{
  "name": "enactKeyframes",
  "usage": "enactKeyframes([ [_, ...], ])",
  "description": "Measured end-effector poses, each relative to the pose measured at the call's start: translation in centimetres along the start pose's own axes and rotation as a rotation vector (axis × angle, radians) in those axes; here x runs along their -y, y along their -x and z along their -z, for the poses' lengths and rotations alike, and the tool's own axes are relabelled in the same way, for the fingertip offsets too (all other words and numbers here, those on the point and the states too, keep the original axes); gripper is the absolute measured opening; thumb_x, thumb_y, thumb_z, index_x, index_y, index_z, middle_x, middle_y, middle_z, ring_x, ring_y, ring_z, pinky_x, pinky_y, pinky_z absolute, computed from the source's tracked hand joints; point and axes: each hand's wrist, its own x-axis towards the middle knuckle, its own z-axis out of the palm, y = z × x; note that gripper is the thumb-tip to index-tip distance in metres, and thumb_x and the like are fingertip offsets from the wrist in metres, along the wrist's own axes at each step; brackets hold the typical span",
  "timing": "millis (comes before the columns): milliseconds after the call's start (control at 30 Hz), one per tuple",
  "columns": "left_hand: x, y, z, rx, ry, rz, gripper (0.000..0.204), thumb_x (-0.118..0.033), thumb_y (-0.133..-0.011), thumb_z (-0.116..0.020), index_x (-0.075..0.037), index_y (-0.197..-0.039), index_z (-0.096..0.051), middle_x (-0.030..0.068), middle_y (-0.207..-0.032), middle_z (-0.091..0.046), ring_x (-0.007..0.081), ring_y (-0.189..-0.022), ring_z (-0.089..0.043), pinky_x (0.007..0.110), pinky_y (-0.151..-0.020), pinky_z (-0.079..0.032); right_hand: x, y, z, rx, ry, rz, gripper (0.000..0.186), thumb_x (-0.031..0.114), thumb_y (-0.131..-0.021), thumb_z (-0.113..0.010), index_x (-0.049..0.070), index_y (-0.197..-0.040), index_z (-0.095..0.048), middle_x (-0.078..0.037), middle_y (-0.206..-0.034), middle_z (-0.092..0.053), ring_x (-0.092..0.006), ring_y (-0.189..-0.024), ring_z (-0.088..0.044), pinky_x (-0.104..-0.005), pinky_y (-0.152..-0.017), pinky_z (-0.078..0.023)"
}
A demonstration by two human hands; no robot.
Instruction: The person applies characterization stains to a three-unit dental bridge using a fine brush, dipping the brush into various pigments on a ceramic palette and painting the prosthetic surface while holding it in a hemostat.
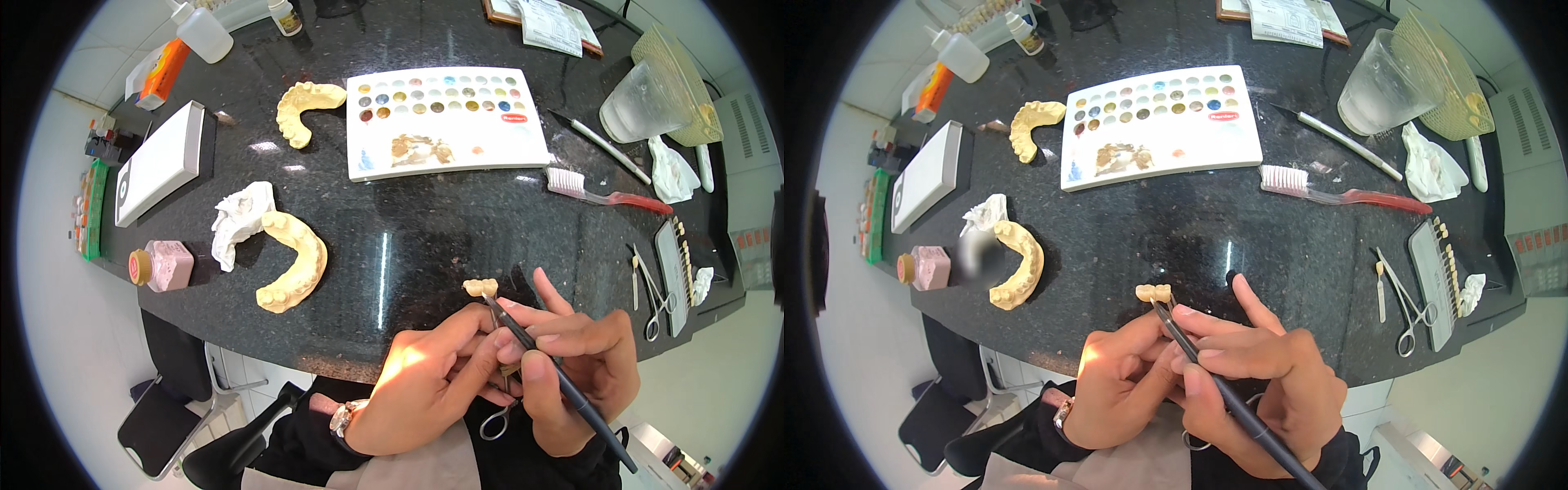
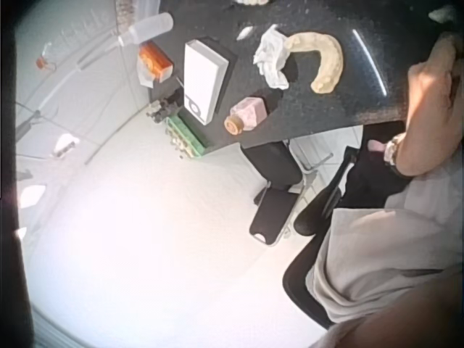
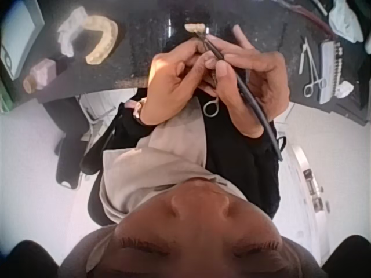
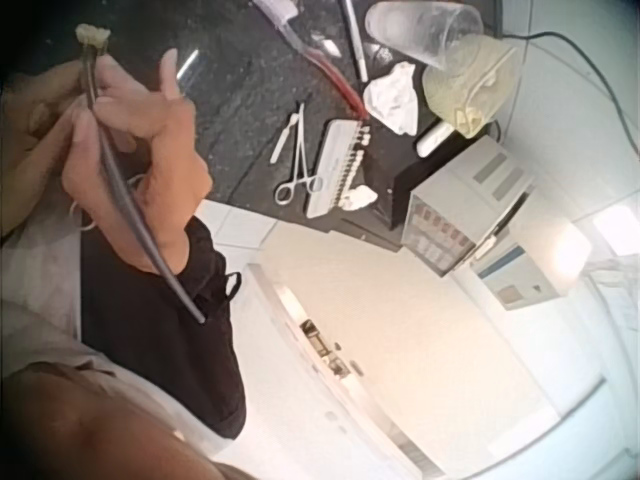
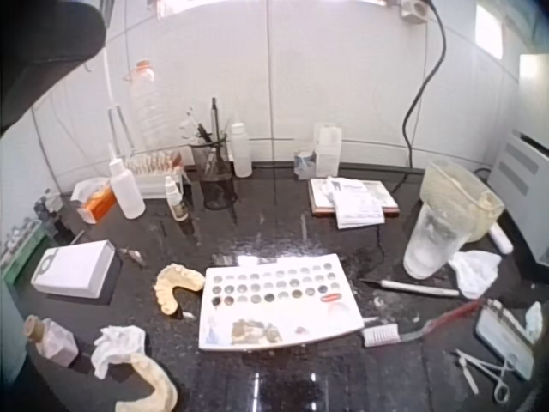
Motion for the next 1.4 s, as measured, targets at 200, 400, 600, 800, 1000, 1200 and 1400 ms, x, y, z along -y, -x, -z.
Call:
enactKeyframes([
  [200, 0.2, 0.2, 0.1, -0.002, -0.015, -0.009, 0.013, -0.005, -0.092, -0.044, 0.006, -0.096, -0.048, 0.0113, -0.082, -0.063, 0.0142, -0.075, -0.065, 0.025, -0.063, -0.057, 0.3, 0.1, -0.1, 0.024, 0.011, 0.021, 0.019, 0.010, -0.081, -0.059, 0.002, -0.083, -0.042, -0.016, -0.069, -0.062, -0.0331, -0.085, -0.064, -0.0606, -0.098, -0.028],
  [400, 0.2, 0.1, -0.1, -0.003, 0.003, -0.005, 0.012, -0.004, -0.092, -0.044, 0.006, -0.095, -0.048, 0.0112, -0.083, -0.064, 0.0143, -0.074, -0.065, 0.025, -0.062, -0.057, 0.2, 0.0, 0.0, -0.010, -0.006, -0.023, 0.020, 0.011, -0.079, -0.061, 0.003, -0.081, -0.043, -0.014, -0.066, -0.061, -0.0327, -0.084, -0.064, -0.0607, -0.098, -0.028],
  [600, 0.2, 0.1, 0.1, -0.003, -0.048, -0.043, 0.012, -0.004, -0.092, -0.045, 0.007, -0.097, -0.049, 0.0117, -0.083, -0.064, 0.0148, -0.074, -0.066, 0.025, -0.061, -0.057, 0.2, 0.0, 0.7, 0.062, 0.054, -0.001, 0.018, 0.009, -0.078, -0.061, 0.003, -0.081, -0.044, -0.015, -0.069, -0.062, -0.0322, -0.085, -0.064, -0.0606, -0.098, -0.027],
  [800, 0.3, 0.2, -0.1, -0.030, -0.016, -0.041, 0.012, -0.003, -0.091, -0.046, 0.006, -0.097, -0.050, 0.0110, -0.081, -0.064, 0.0157, -0.072, -0.066, 0.025, -0.060, -0.057, 0.5, -0.3, 0.3, 0.054, 0.108, -0.008, 0.017, 0.007, -0.075, -0.062, 0.004, -0.080, -0.046, -0.013, -0.067, -0.062, -0.0314, -0.084, -0.065, -0.0605, -0.099, -0.026],
  [1000, 0.5, 0.2, 0.0, -0.033, -0.075, -0.070, 0.010, -0.003, -0.090, -0.047, 0.006, -0.096, -0.050, 0.0100, -0.078, -0.064, 0.0155, -0.068, -0.066, 0.024, -0.056, -0.056, 0.7, 0.0, 0.8, 0.091, 0.146, 0.032, 0.016, 0.007, -0.073, -0.063, 0.004, -0.080, -0.049, -0.012, -0.068, -0.063, -0.0305, -0.083, -0.065, -0.0607, -0.099, -0.026],
  [1200, 0.5, 0.1, 0.1, -0.036, -0.155, -0.122, 0.010, -0.003, -0.090, -0.047, 0.005, -0.095, -0.049, 0.0094, -0.076, -0.064, 0.0154, -0.067, -0.066, 0.023, -0.055, -0.054, 0.7, -0.3, 0.5, 0.081, 0.194, 0.063, 0.016, 0.003, -0.067, -0.064, 0.003, -0.078, -0.053, -0.014, -0.070, -0.063, -0.0301, -0.084, -0.065, -0.0605, -0.099, -0.026],
  [1400, 0.3, 0.2, 0.0, -0.048, -0.104, -0.062, 0.018, 0.000, -0.087, -0.048, 0.006, -0.103, -0.053, 0.0099, -0.074, -0.067, 0.0099, -0.069, -0.064, 0.021, -0.059, -0.048, 0.8, -0.2, 0.6, 0.104, 0.154, 0.085, 0.015, 0.000, -0.065, -0.063, 0.004, -0.078, -0.056, -0.016, -0.075, -0.063, -0.0306, -0.085, -0.065, -0.0607, -0.098, -0.027],
])
